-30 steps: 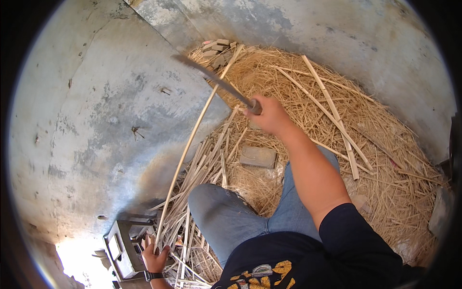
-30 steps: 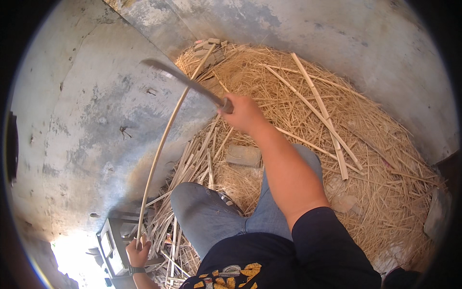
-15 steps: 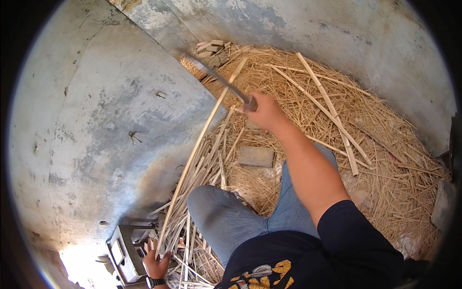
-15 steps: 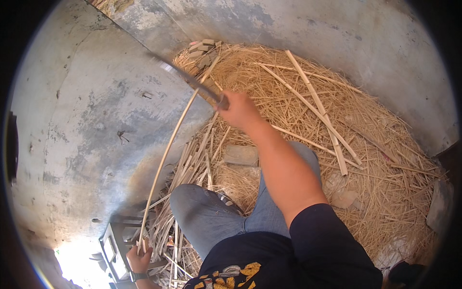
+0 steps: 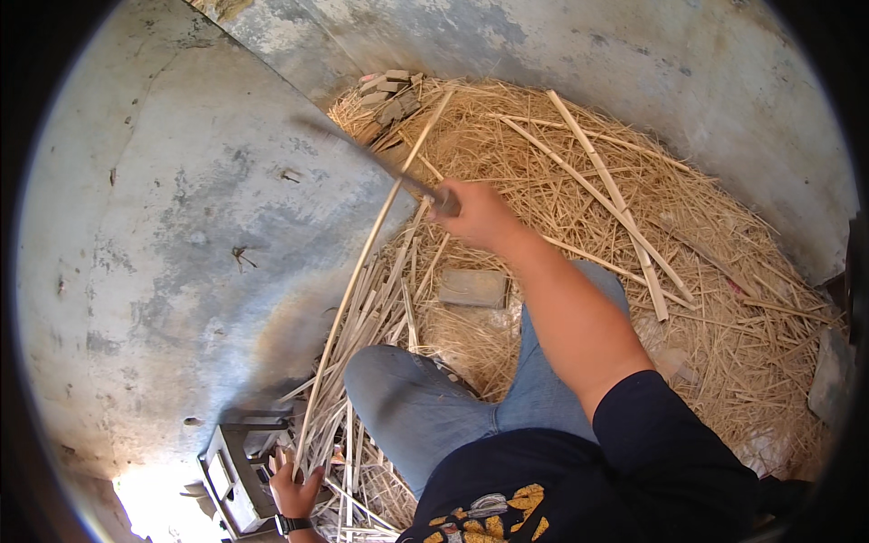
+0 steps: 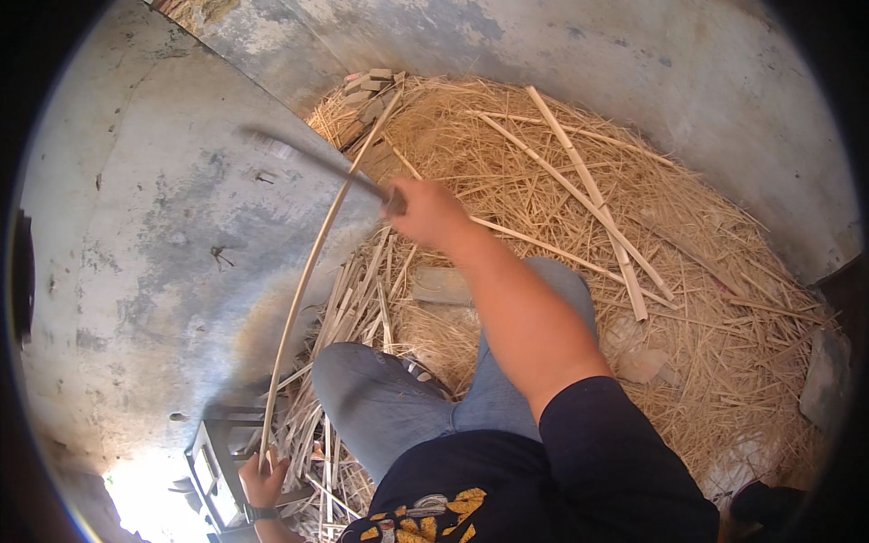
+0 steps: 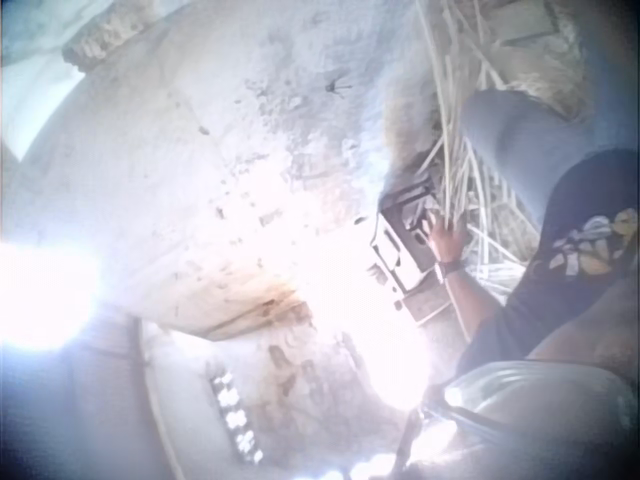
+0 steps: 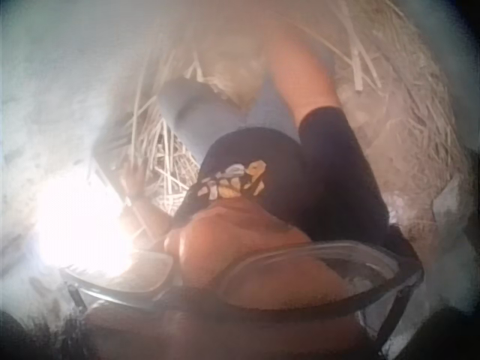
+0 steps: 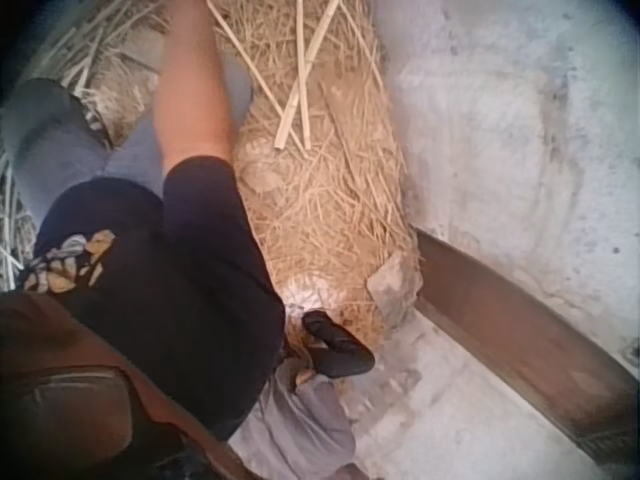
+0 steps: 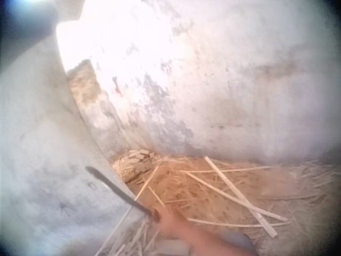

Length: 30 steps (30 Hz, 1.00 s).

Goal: The person sits on a bed of straw and uses a knife to split long bamboo poles into thin strips. They hold the pole with one hand and use the knife to shave and split the material, creating a pile of bamboo strips.

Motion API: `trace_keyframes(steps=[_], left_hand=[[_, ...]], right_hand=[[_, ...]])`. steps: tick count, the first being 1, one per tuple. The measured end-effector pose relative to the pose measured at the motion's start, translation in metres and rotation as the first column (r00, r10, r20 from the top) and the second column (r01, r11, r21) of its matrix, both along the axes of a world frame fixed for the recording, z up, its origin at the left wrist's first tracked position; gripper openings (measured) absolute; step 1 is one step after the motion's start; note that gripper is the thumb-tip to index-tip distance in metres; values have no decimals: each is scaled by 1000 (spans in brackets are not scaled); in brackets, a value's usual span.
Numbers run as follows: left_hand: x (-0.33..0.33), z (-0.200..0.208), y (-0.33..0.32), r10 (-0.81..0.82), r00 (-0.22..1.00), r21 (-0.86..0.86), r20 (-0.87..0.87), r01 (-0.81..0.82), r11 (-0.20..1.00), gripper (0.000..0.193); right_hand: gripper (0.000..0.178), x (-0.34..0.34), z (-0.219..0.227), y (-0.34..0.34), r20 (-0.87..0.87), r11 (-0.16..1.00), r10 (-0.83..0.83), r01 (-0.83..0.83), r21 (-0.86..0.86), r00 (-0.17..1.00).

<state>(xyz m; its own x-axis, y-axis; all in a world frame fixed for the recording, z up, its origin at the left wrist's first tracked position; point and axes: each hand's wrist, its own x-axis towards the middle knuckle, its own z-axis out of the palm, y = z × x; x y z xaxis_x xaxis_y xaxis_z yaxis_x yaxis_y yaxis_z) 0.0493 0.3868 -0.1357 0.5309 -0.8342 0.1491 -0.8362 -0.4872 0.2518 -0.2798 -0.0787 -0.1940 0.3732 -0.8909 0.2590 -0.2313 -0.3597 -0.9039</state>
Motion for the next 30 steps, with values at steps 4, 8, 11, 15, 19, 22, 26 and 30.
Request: trace_keyframes(steps=[4, 8, 11, 15, 19, 22, 26, 30], left_hand=[[6, -7, -8, -8, 995, 79, -95, 16, 997, 36], [4, 2, -11, 20, 991, 140, -130, -2, 990, 33], [8, 10, -4, 64, 996, 215, -57, -50, 975, 33], [-9, 3, -24, -7, 977, 30, -215, 14, 999, 41], [-17, -3, -47, -36, 973, 77, -228, 55, 996, 42], [-19, -2, -48, -25, 977, 56, -212, 37, 998, 43], [-19, 6, -47, -2, 958, 37, -286, 13, 999, 41], [-24, 5, -61, -35, 947, 77, -318, 62, 995, 37]], right_hand=[[20, 14, 11, 24, -298, 919, 284, -348, -188, 911], [20, 3, 5, 7, -239, 976, 176, -200, -82, 955], [20, -8, 3, -10, -69, 993, 19, -10, 117, 997], [22, 11, 9, 16, -113, 986, 156, -149, 72, 981], [23, 30, 18, 45, -429, 859, 365, -476, -188, 826], [25, 21, 23, 42, -468, 894, 296, -414, -171, 833], [26, -6, 10, 3, -256, 994, 46, -71, -88, 966], [23, 5, 8, 13, -205, 995, 68, -82, -61, 977]])
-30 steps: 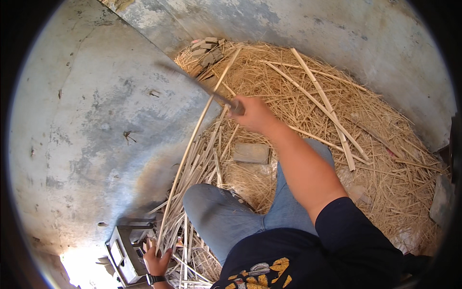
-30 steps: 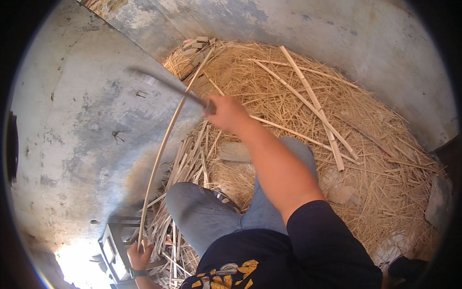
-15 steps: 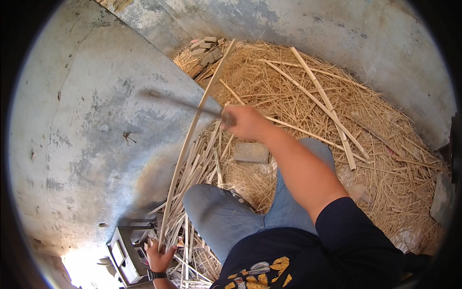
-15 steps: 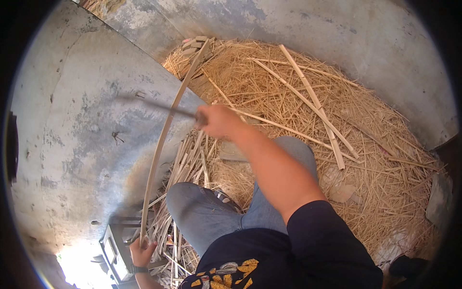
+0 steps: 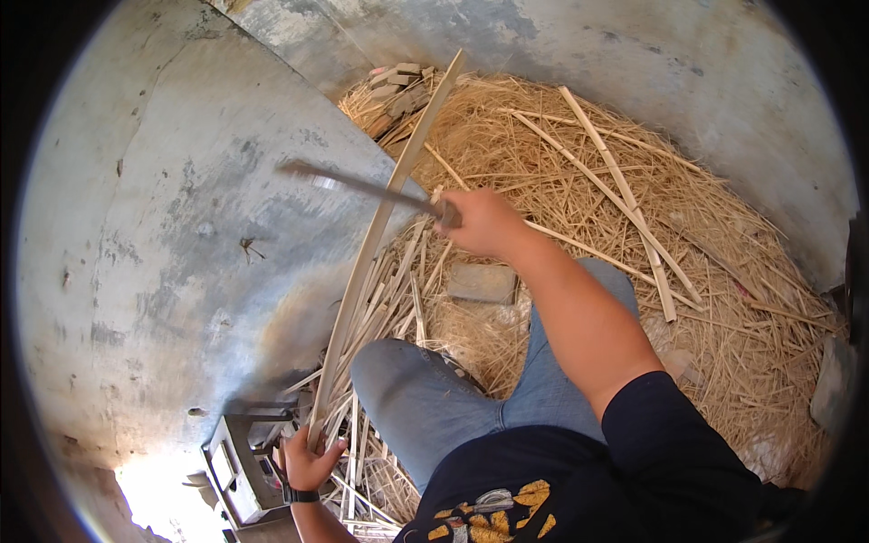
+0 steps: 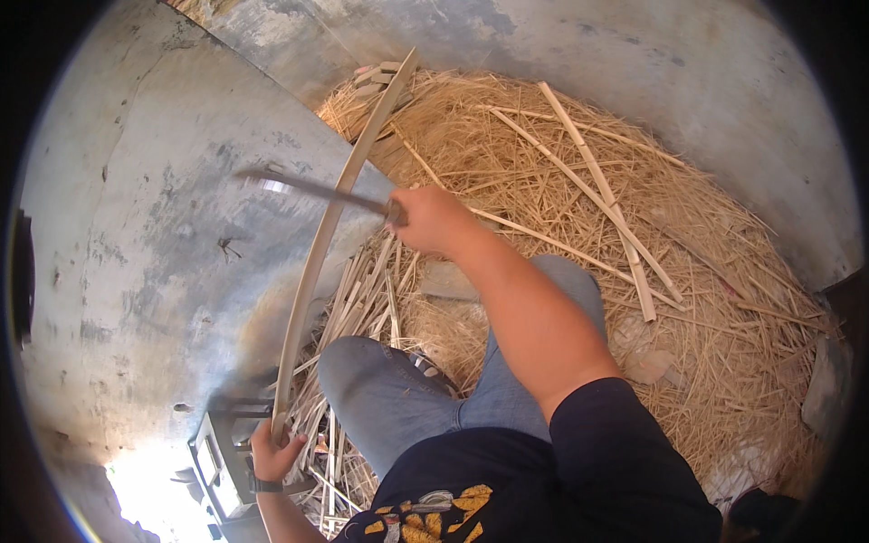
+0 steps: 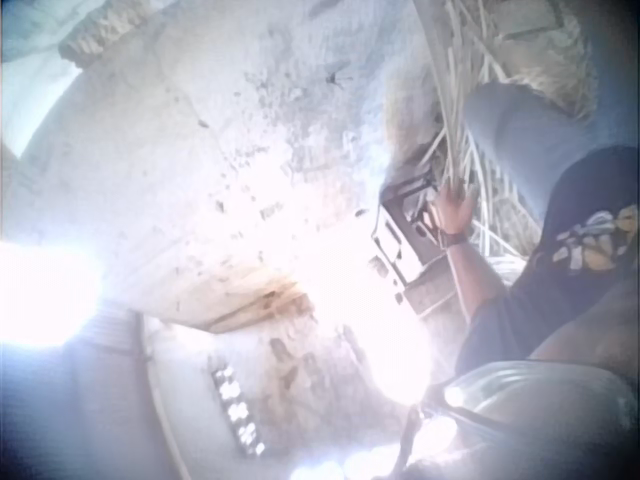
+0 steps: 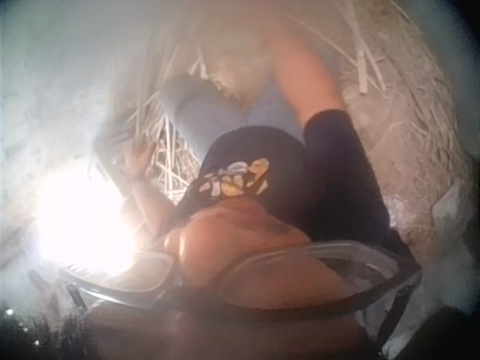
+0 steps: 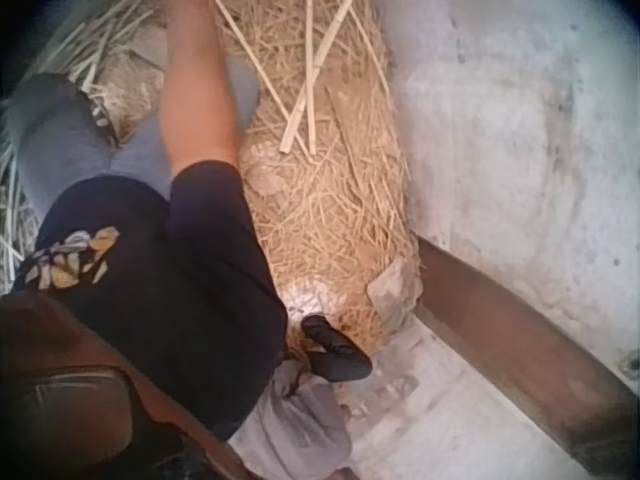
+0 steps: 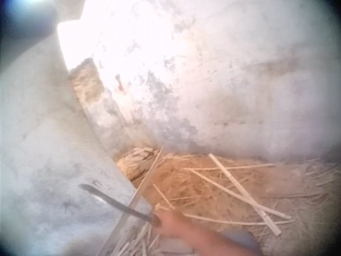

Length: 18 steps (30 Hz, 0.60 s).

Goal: The person sits on a bed of straw and uses a knife to split long bamboo poles into thin strips. They hold the pole with one hand and use the knife to shave and split the material, creating a pile of bamboo strips.

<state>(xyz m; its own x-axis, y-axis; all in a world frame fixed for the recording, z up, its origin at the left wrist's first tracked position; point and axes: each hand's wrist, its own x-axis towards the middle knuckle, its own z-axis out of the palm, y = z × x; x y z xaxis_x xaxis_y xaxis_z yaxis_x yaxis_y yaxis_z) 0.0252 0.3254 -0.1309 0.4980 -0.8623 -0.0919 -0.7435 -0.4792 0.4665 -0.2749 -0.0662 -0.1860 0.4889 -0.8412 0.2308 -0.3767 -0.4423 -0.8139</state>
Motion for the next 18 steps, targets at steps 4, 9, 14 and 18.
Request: trace_keyframes(steps=[4, 9, 14, 18], left_hand=[[-13, -2, -39, -116, 992, -129, -53, 109, 986, 43], [-7, 0, -48, -154, 984, -99, -90, 145, 984, 40], [-3, 2, -60, -79, 994, -45, -74, 75, 996, 36], [6, -17, -59, -44, 976, -127, -211, 18, 992, 37]], right_hand=[[18, 29, 1, 37, -221, 935, 289, -324, -146, 932], [14, 24, 13, 37, -203, 906, 380, -407, -113, 902], [15, 11, -4, 9, -170, 961, 239, -258, -103, 956], [13, 33, -2, 40, -123, 949, 226, -247, -197, 966]])
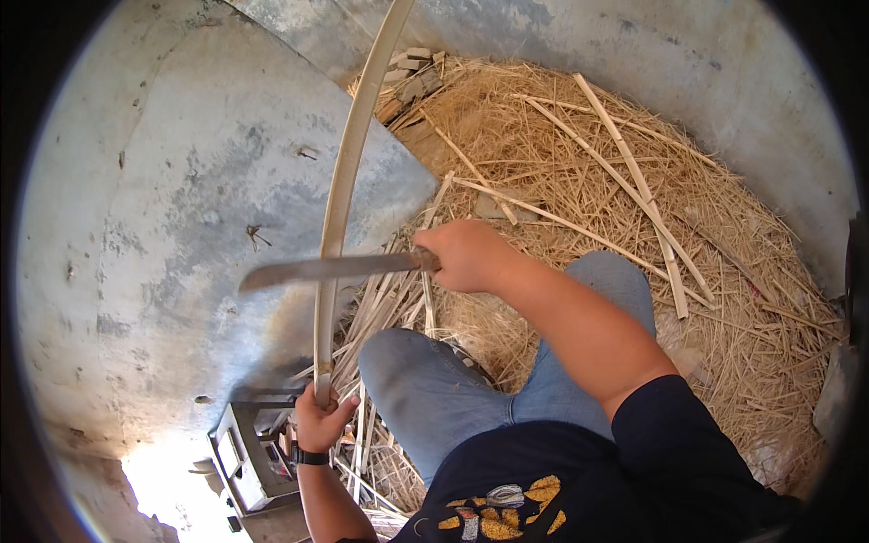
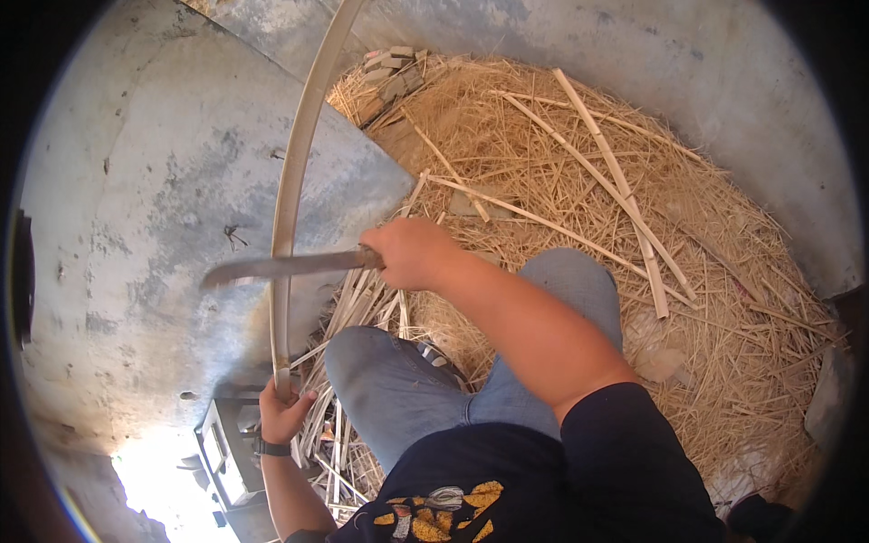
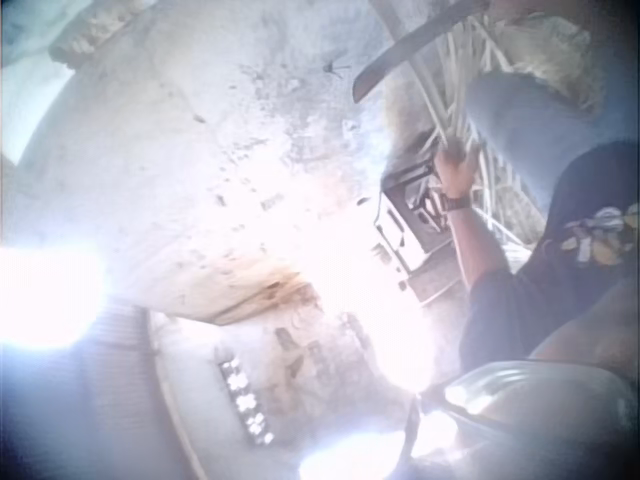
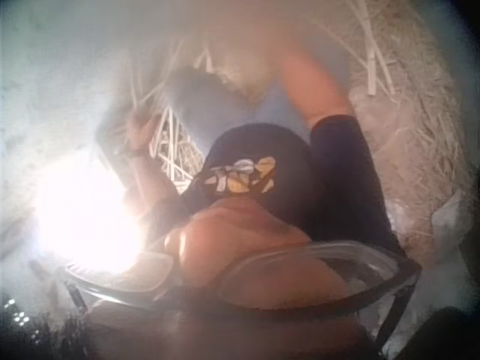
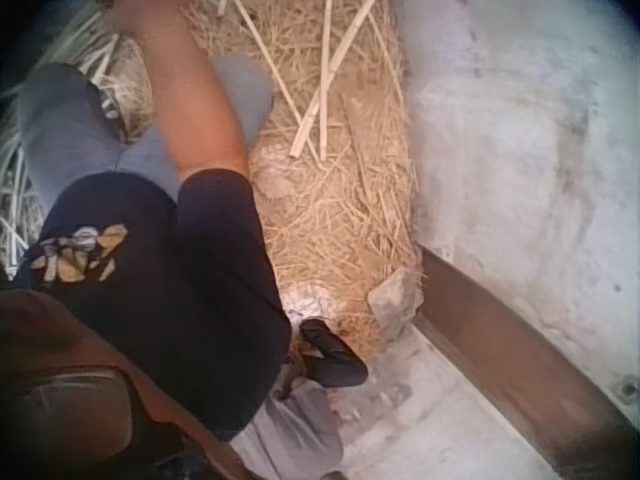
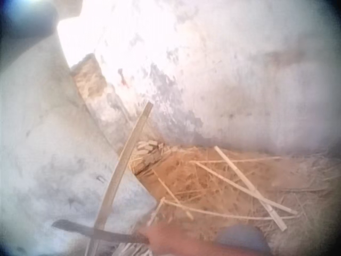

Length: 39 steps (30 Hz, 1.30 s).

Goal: The person sits on a bed of straw and uses a knife to split long bamboo poles into thin strips. They hold the pole with one hand and use the knife to shave and split the material, creating a pile of bamboo strips.

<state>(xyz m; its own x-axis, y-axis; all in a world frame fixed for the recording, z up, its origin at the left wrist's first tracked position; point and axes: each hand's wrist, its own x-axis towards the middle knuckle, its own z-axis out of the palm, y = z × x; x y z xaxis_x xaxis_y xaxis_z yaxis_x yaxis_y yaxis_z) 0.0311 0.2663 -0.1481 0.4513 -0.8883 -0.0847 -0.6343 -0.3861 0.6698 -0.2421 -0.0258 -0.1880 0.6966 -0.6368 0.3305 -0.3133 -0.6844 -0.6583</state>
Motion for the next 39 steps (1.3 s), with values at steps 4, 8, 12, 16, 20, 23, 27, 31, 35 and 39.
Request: trace_keyframes(steps=[4, 8, 12, 16, 20, 23, 27, 31, 35, 39], left_hand=[[-21, -2, -4, -10, 999, -55, 36, 12, 998, 42], [-29, 2, -10, -28, 986, -8, 167, 30, 1000, 42], [-28, -2, -9, -1, 979, 11, 205, -1, 1000, 40], [-39, 8, -15, 16, 968, -34, 250, -7, 999, 40], [-44, 12, -16, -51, 933, -4, 356, 56, 998, 41], [-37, 9, -7, -58, 935, 47, 350, 45, 998, 41], [-42, 2, -14, 45, 962, -31, 268, -38, 999, 41], [-45, 8, -15, -51, 935, 5, 351, 52, 999, 40], [-42, 9, -6, -71, 924, 77, 375, 45, 996, 40], [-51, 0, -11, -109, 917, 86, 384, 82, 993, 41]], right_hand=[[24, -7, 19, -8, -179, 999, 30, -34, -21, 983], [20, -16, -3, -50, 13, 899, -196, 174, 402, 981], [13, -7, 5, -15, 6, 969, -44, 41, 242, 999], [22, -1, 25, 4, -274, 994, 105, -111, -7, 956], [25, -13, -20, -60, 85, 868, -209, 145, 474, 974], [26, -8, -21, -49, 151, 911, -164, 91, 402, 975], [25, 8, 6, 0, -207, 987, 138, -117, 113, 969], [26, -18, 6, -29, -230, 990, 30, 3, 141, 973], [23, -31, 9, -42, -112, 932, -203, 227, 283, 973], [25, -18, 4, -21, -184, 987, -39, 66, 144, 982]])
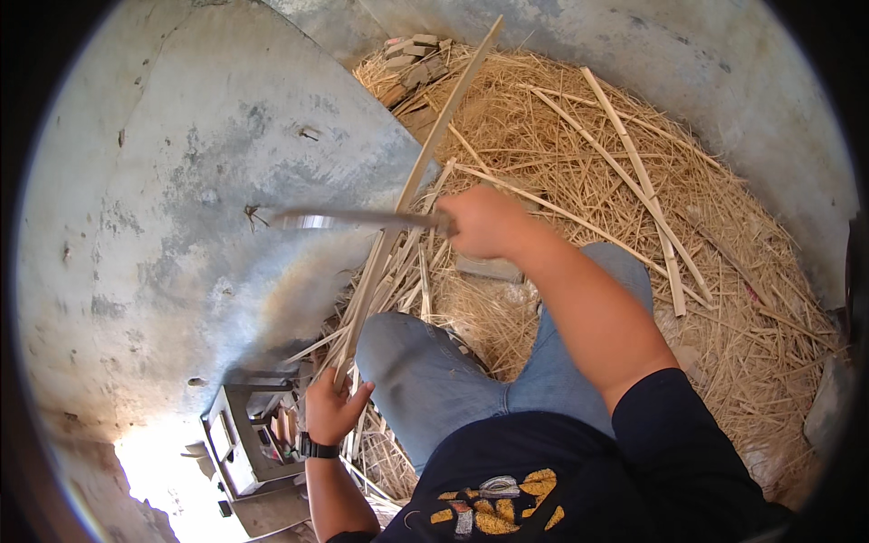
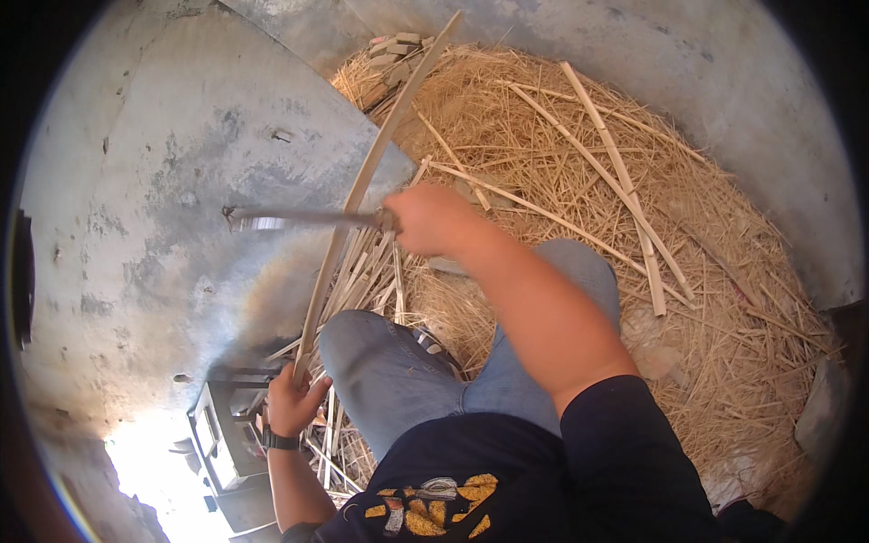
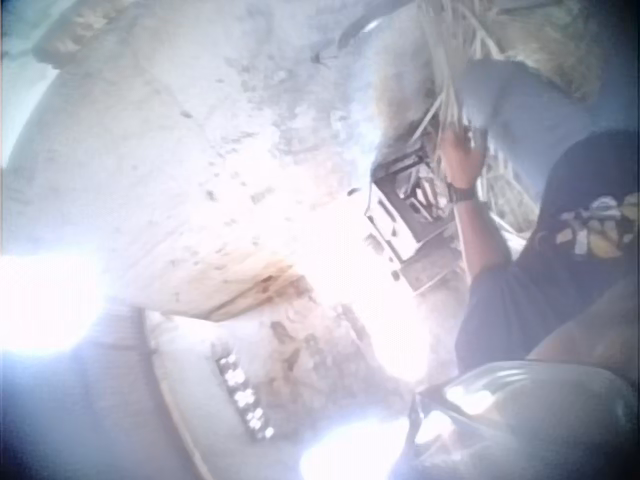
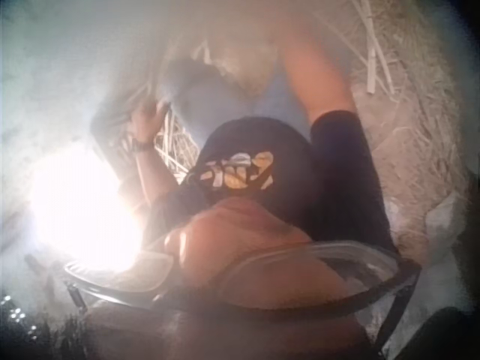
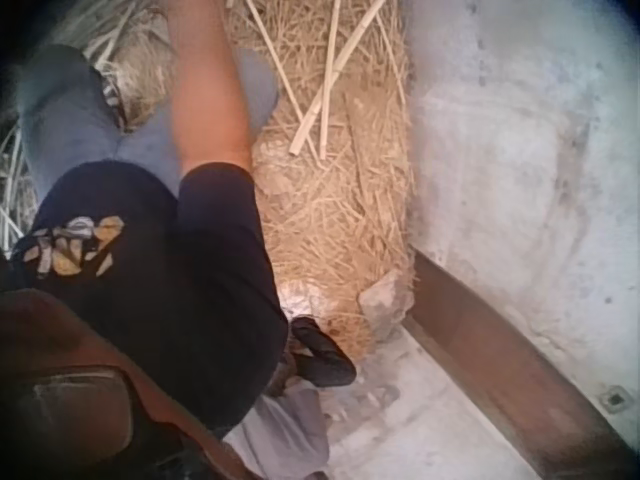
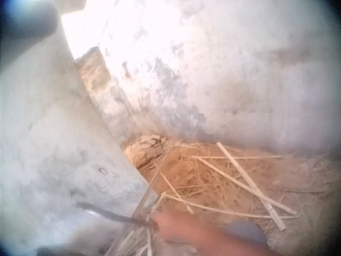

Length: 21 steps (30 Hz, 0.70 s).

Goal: The person sits on a bed of straw and uses a knife to split long bamboo poles into thin strips. They hold the pole with one hand and use the knife to shave and split the material, creating a pile of bamboo strips.

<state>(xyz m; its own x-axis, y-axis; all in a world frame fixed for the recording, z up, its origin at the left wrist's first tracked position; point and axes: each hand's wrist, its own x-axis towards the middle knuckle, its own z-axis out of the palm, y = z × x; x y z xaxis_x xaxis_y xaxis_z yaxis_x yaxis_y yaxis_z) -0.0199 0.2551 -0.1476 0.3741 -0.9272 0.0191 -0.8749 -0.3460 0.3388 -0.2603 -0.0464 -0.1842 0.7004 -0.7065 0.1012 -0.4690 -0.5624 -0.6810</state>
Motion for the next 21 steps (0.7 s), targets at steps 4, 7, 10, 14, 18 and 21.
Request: trace_keyframes(steps=[4, 7, 10, 14, 18, 21], left_hand=[[-1, -3, 4, 20, 997, -6, 72, -19, 1000, 40], [0, -5, 6, 79, 992, -20, 98, -78, 997, 40], [8, -12, 9, 96, 992, -89, 86, -88, 992, 39], [6, -10, 3, 50, 995, -70, 92, -43, 997, 38], [9, -15, 9, 41, 977, -120, 211, -15, 993, 40], [11, -11, 15, 120, 977, -80, 178, -108, 991, 41]], right_hand=[[27, 12, 20, 23, -132, 977, 195, -204, -63, 972], [29, 8, -7, -7, 36, 991, 95, -98, 94, 995], [32, 11, -26, -28, 215, 953, -30, -37, 302, 976], [31, 22, -20, 2, 194, 972, 154, -183, 145, 969], [32, 17, 8, 15, -21, 982, 190, -191, -18, 982], [33, 3, -39, -42, 304, 920, -122, -7, 392, 945]])
